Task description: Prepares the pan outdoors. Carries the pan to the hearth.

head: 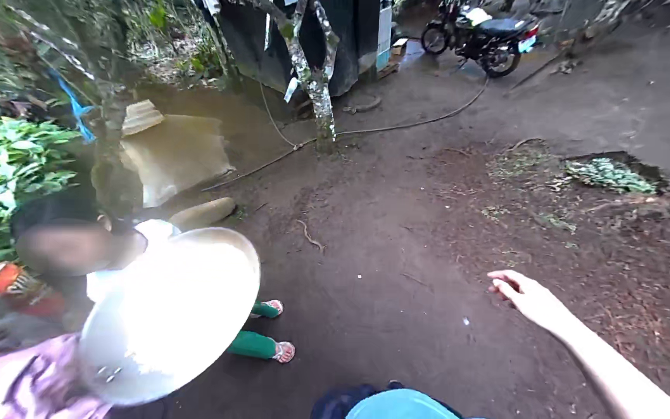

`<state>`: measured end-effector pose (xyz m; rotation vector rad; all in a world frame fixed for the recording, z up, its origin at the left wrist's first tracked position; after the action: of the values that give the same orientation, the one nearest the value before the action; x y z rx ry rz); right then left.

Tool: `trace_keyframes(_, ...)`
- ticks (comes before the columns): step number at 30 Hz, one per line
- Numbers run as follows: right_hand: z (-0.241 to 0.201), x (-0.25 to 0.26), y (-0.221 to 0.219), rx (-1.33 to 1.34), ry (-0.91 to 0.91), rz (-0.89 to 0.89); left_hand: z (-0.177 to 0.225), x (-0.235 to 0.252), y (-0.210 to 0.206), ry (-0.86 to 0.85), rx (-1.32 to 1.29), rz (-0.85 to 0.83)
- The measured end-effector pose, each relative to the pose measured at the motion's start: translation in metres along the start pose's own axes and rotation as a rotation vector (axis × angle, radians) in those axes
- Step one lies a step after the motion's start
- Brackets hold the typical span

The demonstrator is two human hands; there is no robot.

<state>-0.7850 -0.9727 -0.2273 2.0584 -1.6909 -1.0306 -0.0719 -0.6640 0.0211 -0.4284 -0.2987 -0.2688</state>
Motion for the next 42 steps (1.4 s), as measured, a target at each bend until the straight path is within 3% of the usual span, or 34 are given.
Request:
trace_keyframes(3,-0.073,0.059,0.016,-0.057,0.171,-0.037,-0.070,0.017,-0.087,-0.066,-0.009,-0.194)
trace_keyframes(5,-0.146,0.096,0.008,-0.130,0.351,-0.089,-0.113,0.020,-0.144,-0.079,-0.064,-0.211)
trace_keyframes(12,-0.403,0.233,-0.073,-0.434,0.938,-0.188,-0.278,0.054,-0.328,-0.071,-0.155,-0.226)
trace_keyframes(15,-0.488,0.314,-0.117,-0.485,1.010,-0.234,-0.331,0.084,-0.417,-0.060,-0.165,-0.309)
trace_keyframes(18,-0.536,0.416,-0.159,-0.511,0.886,-0.355,-0.381,0.104,-0.501,-0.075,-0.186,-0.378)
trace_keyframes(23,-0.551,0.583,-0.207,-0.500,0.710,-0.447,-0.479,0.137,-0.598,-0.069,-0.191,-0.365)
trace_keyframes(30,-0.544,0.786,-0.248,-0.494,0.685,-0.525,-0.619,0.151,-0.708,-0.071,-0.056,-0.374)
trace_keyframes(37,-0.481,0.957,-0.344,-0.431,0.673,-0.577,-0.802,0.157,-0.753,-0.101,-0.036,-0.439)
trace_keyframes(42,-0.410,1.051,-0.432,-0.381,0.656,-0.601,-0.931,0.140,-0.756,-0.109,0.005,-0.459)
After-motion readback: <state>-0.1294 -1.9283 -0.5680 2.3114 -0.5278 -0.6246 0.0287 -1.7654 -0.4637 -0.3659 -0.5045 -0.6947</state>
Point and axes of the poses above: each hand's wrist, its own x-axis towards the middle knuckle, its own y-axis out of the back of the hand, z = x × y, the point moved 10 cm from there along x, towards the middle knuckle, and after that the axes turned 2 degrees about -z, right-handed, at the moved point
